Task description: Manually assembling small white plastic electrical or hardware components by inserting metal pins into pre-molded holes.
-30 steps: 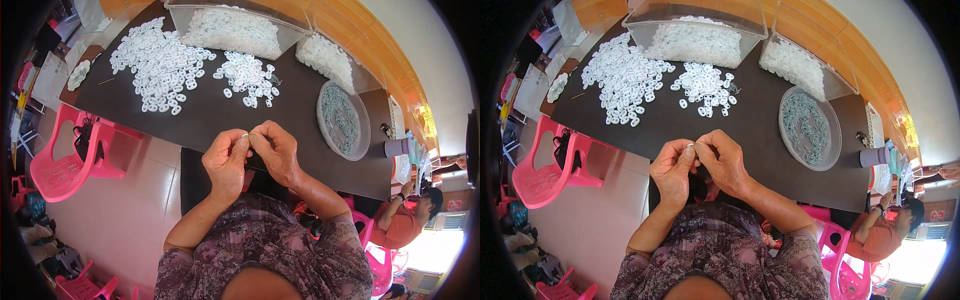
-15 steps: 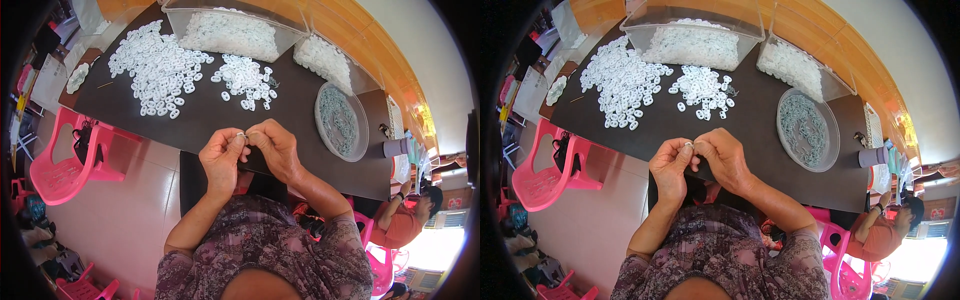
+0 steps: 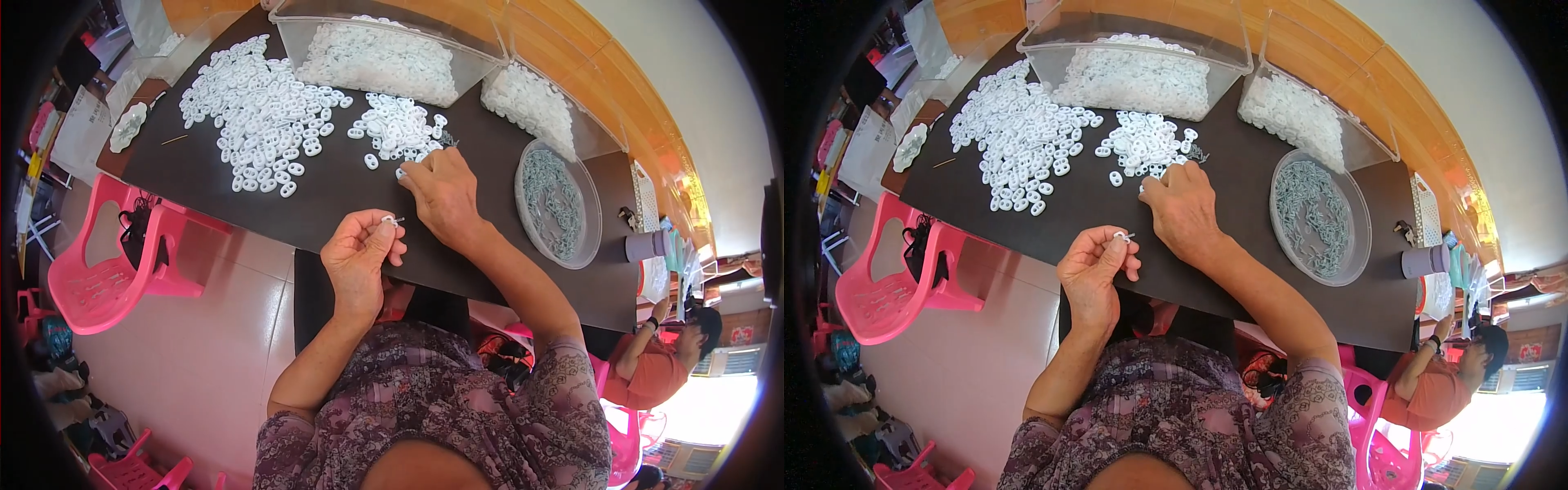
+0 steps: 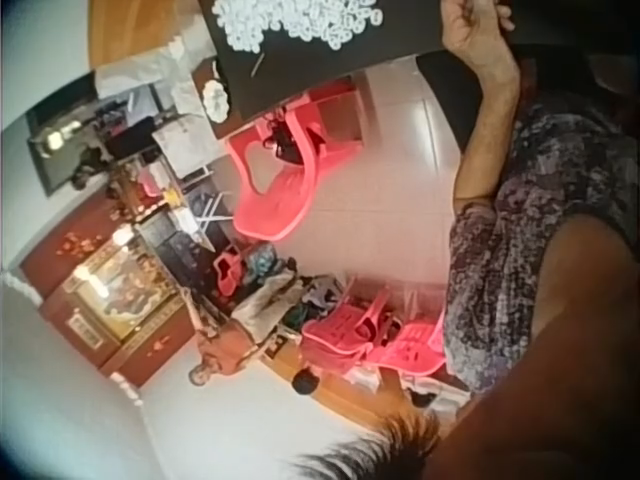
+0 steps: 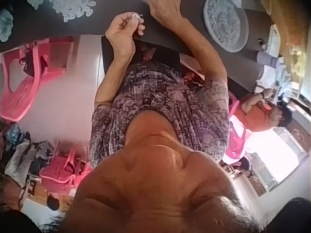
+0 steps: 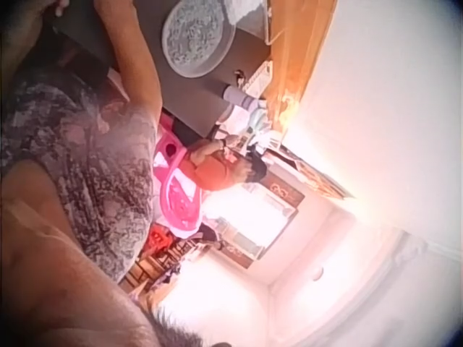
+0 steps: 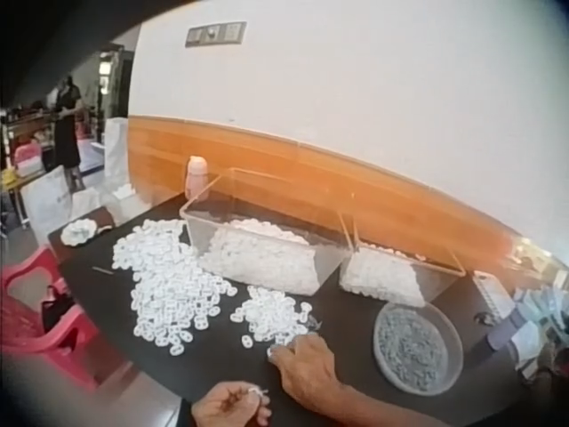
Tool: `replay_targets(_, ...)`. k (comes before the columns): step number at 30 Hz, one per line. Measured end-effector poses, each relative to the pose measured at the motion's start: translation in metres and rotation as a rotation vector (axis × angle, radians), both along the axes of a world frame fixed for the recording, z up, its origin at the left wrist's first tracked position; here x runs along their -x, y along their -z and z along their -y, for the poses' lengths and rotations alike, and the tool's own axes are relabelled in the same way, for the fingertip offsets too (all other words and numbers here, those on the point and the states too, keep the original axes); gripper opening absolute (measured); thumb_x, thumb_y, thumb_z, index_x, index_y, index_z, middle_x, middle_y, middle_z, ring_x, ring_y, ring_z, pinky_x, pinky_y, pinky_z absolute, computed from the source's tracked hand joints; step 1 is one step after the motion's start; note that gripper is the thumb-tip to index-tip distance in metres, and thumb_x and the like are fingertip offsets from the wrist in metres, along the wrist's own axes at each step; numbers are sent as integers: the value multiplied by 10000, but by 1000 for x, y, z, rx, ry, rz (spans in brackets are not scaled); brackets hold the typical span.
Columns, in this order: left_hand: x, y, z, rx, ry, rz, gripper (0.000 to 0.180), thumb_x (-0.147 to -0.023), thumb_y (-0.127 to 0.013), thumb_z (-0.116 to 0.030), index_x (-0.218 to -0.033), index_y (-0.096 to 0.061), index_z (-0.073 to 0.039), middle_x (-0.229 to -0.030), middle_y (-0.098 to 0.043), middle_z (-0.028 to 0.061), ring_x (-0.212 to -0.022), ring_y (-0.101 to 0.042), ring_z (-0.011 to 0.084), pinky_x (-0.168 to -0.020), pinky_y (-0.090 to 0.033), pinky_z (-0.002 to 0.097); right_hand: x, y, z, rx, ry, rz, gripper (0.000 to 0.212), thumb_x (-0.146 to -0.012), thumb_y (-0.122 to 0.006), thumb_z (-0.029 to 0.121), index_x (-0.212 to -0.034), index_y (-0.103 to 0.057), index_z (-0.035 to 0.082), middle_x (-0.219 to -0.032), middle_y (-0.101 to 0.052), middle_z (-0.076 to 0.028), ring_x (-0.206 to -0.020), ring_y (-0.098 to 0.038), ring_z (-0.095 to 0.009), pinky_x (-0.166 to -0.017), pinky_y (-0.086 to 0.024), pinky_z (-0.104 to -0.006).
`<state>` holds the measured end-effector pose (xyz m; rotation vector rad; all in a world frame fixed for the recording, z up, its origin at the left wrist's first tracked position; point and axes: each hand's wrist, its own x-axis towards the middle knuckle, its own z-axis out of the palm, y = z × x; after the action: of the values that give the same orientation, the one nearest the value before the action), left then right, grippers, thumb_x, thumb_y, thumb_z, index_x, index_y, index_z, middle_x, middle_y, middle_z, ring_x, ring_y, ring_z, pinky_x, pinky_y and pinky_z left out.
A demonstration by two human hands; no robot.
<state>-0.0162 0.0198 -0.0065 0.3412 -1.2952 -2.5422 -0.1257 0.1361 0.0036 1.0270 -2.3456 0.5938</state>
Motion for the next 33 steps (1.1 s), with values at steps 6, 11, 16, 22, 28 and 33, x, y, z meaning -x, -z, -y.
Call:
replay_targets(6, 0, 1, 1, -10, 0, -22, 100, -871, -584, -38, -938, -584, 35, -790, -630, 110, -601, -572, 121, -518, -465, 230, 3, 5, 3, -119, -34, -39, 161, -646, -642, 8, -781, -628, 93, -742, -497, -66, -711, -473, -250, -588, -383, -361)
replay_targets(11, -2, 2, 1, -23, -3, -35, 105, -871, -584, -40, -945, -582, 34, -791, -629, 109, -603, -572, 120, -520, -465, 229, 0, -1, 6, -136, -135, -30, 192, -649, -624, -6, -827, -597, 61, -764, -513, -80, -722, -478, -264, -607, -393, -373)
replay_targets(16, -2, 2, 1, -56, -14, -50, 117, -875, -584, -39, -964, -587, 37, -790, -623, 93, -608, -560, 94, -522, -451, 200, -4, -4, 6, -122, -169, 41, 213, -663, -639, -1, -863, -585, 51, -779, -524, -93, -747, -489, -278, -635, -407, -374)
replay_targets(22, -4, 0, 1, -46, -23, -70, 164, -871, -583, -31, -1017, -580, 44, -787, -620, 94, -613, -564, 99, -514, -456, 205, -13, -14, -8, 71, -170, 332, 206, -707, -659, 12, -900, -586, 28, -778, -549, -63, -736, -519, -199, -646, -426, -316)
replay_targets(28, -6, -2, 0, -20, -16, -80, 173, -876, -580, -37, -1030, -568, 41, -788, -619, 93, -615, -568, 100, -510, -457, 201, -24, -26, -16, 453, -142, 1090, 125, -814, -630, 73, -915, -602, 4, -824, -616, -28, -704, -535, -83, -645, -436, -225)
replay_targets(33, -8, -5, -2, 12, -4, -63, 179, -878, -582, -52, -1032, -561, 36, -790, -626, 102, -609, -574, 110, -507, -456, 212, -25, -24, -20, 631, -185, 1388, 139, -841, -616, 93, -930, -620, -14, -825, -629, -46, -709, -551, -76, -640, -448, -205)
